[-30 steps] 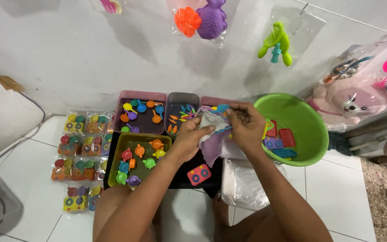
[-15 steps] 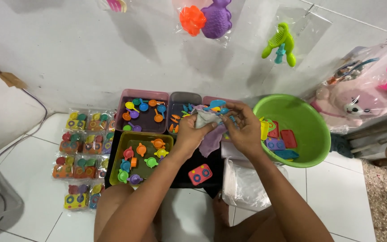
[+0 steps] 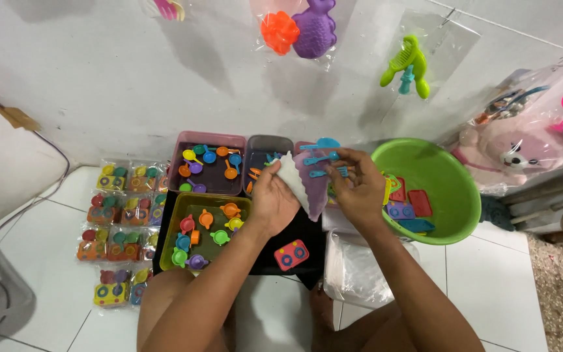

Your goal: The person is cleaning small plastic toys using a purple cloth and then sorting them into various plastic containers.

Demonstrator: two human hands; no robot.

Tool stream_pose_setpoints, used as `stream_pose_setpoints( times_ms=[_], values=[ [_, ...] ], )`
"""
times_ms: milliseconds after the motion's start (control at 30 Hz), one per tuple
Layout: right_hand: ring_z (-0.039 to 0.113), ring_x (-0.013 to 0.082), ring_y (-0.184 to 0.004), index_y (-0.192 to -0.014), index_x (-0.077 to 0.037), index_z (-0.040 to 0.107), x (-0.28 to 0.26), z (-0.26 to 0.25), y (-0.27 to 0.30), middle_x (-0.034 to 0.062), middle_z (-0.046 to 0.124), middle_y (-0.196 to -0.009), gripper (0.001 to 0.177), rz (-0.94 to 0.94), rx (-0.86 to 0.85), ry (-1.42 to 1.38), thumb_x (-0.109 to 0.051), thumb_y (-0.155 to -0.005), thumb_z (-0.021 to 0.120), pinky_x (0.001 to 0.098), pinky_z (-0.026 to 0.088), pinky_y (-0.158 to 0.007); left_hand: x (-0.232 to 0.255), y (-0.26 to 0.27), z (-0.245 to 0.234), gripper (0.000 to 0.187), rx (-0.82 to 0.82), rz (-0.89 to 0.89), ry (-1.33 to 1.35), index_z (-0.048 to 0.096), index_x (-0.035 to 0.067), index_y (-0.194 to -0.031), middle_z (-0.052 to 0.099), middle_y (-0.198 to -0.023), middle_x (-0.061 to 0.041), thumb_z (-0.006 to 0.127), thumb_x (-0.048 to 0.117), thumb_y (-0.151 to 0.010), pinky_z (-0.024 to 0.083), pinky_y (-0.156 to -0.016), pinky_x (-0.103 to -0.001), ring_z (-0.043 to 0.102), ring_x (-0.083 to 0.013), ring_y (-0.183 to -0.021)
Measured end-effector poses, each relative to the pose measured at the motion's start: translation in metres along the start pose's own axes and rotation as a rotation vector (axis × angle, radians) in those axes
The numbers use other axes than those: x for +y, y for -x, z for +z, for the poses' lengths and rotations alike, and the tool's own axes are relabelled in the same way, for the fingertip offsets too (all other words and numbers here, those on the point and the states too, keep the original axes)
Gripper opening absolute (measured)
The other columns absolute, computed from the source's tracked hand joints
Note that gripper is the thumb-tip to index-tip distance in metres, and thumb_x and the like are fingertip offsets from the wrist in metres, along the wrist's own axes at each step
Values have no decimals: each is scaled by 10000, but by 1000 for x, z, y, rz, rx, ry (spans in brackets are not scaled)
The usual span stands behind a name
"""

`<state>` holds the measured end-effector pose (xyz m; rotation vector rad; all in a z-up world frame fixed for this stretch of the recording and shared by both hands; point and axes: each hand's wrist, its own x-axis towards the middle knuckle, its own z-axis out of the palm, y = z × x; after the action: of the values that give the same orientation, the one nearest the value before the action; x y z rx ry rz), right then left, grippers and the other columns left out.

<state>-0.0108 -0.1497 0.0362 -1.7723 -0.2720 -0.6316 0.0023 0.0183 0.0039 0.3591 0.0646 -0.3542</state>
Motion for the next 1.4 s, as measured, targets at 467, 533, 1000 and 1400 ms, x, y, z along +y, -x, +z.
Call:
stream_pose_setpoints(
  times_ms=[467,533,1000,1400],
  values=[
    [723,164,-934,-1235,28,603,-23,14,6,133,697,-1061,450,-31,107,-154,101,-845,815,239,644,-753,-1,6,4,306,47,51,289,717,124,-1065,751,-1061,-84,546,318,-903,525,-1005,-434,700,-273,-1053],
    [720,161,-936,-1240,26,602,-20,17,8,131,698,-1059,451,-45,100,-129,103,-849,813,238,641,-760,-8,12,5,342,67,60,320,704,138,-1092,741,-1072,-52,513,364,-921,521,-1010,-423,691,-261,-1063],
    [656,181,-964,-1323,-23,606,2,23,23,132,680,-1148,532,78,53,-118,107,-839,784,305,608,-811,1,22,9,117,201,236,-801,784,46,-849,712,-700,-34,811,155,-881,546,-592,-227,665,-80,-696],
    [730,193,-948,-1222,-128,742,-40,21,32,62,704,-1078,453,50,-18,65,113,-839,767,357,630,-871,0,46,9,234,263,340,-942,776,24,-922,728,-724,-40,761,256,-934,541,-578,-231,624,-80,-655]
  ],
)
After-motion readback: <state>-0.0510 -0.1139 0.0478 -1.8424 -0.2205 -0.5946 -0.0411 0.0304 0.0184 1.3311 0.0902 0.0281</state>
